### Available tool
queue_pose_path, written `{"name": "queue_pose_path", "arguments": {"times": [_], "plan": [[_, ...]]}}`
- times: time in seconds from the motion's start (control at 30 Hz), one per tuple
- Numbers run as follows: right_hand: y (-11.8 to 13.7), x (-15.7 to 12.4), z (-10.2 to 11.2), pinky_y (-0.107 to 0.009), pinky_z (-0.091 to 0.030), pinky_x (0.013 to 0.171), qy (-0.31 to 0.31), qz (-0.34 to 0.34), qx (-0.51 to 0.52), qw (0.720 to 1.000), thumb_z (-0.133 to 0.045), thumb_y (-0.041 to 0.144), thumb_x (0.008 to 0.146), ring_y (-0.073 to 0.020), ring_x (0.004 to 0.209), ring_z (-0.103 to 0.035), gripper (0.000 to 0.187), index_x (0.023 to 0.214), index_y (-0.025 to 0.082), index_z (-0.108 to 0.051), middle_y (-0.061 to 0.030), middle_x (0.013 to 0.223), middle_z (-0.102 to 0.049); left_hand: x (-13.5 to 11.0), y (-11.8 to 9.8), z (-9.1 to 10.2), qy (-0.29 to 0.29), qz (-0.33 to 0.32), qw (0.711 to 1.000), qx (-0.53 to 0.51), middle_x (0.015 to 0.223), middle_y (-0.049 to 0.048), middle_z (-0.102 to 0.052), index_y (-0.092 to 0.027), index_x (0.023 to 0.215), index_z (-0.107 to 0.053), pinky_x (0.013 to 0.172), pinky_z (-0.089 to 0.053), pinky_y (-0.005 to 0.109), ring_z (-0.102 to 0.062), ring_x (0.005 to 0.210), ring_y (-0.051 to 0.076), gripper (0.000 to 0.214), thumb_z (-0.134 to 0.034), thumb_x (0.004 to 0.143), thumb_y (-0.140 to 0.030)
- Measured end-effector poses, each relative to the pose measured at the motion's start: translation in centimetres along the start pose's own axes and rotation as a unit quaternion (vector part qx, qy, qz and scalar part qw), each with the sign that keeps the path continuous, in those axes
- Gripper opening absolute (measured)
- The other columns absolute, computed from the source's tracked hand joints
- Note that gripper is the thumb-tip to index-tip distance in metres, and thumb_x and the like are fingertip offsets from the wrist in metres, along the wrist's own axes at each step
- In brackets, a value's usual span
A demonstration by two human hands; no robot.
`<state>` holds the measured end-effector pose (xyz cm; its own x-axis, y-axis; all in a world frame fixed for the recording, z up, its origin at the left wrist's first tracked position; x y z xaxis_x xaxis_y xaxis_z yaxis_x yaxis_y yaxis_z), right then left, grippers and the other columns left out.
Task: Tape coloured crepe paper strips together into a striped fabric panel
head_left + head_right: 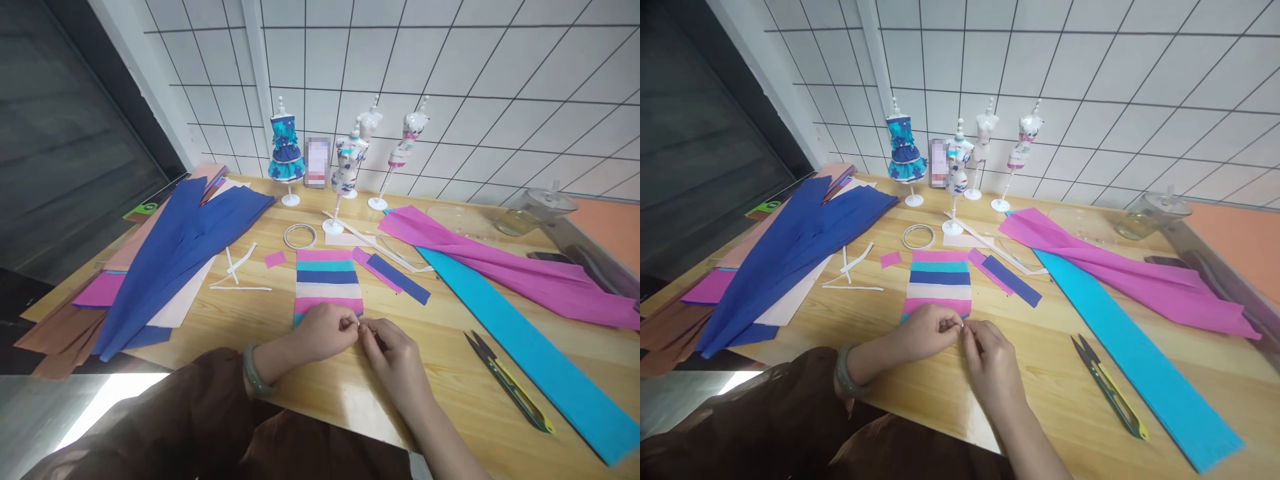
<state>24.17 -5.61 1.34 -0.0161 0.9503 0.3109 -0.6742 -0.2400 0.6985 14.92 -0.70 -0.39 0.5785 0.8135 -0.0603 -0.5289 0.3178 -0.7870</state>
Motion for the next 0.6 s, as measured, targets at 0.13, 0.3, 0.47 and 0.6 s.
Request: {"name": "queue_pose_path", "arguments": {"times": [0.13, 0.3, 0.47, 0.6], "plan": [[0.17, 0.05, 0.02, -0.029, -0.049, 0.069, 0.004, -0.002, 0.008, 1.000, -0.044, 0.027, 0.088, -0.0182, 0.078, -0.062, 0.022, 0.088, 0.019, -0.065, -0.0063, 0.083, -0.067, 0.00, 0.06, 0.03, -0.001, -0.001, 1.000, -0.003, 0.058, -0.0029, -0.053, -0.015, 0.064, -0.057, 0.049, -0.028, 0.020, -0.046, 0.056, 0.008, 0.019, -0.046, 0.075, -0.025], [0.00, 0.03, 0.05, -0.031, -0.049, 0.067, 0.000, -0.001, -0.001, 1.000, -0.046, 0.026, 0.088, -0.0182, 0.075, -0.062, 0.020, 0.087, 0.019, -0.064, -0.0067, 0.082, -0.067, -0.11, -0.12, 0.22, 0.000, 0.004, 1.000, 0.008, 0.058, -0.0023, -0.055, -0.015, 0.063, -0.059, 0.050, -0.028, 0.021, -0.046, 0.056, 0.009, 0.020, -0.046, 0.075, -0.025], [-0.02, 0.04, 0.14, -0.030, -0.048, 0.065, -0.004, 0.001, -0.009, 1.000, -0.045, 0.026, 0.088, -0.0178, 0.073, -0.062, 0.020, 0.084, 0.019, -0.063, -0.0063, 0.081, -0.067, -0.16, -0.11, 0.09, 0.006, 0.010, 1.000, -0.008, 0.062, -0.0013, -0.059, -0.016, 0.066, -0.061, 0.052, -0.030, 0.021, -0.050, 0.059, 0.010, 0.018, -0.047, 0.074, -0.024], [0.07, 0.08, 0.11, -0.029, -0.048, 0.067, 0.003, -0.004, 0.000, 1.000, -0.046, 0.025, 0.087, -0.0173, 0.074, -0.062, 0.019, 0.086, 0.019, -0.064, -0.0057, 0.081, -0.067, -0.16, -0.17, 0.40, -0.006, 0.009, 1.000, -0.006, 0.059, -0.0022, -0.055, -0.015, 0.064, -0.060, 0.051, -0.028, 0.020, -0.047, 0.057, 0.009, 0.018, -0.047, 0.074, -0.023]]}}
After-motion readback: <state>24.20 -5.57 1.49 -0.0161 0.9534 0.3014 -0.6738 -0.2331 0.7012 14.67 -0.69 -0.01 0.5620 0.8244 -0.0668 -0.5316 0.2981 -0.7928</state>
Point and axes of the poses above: each hand's wrist, its own x-axis towards the middle knuckle, its own z-axis out of the back of the hand, y = z × x, the point moved 9 cm from there along x, towards the middle knuckle
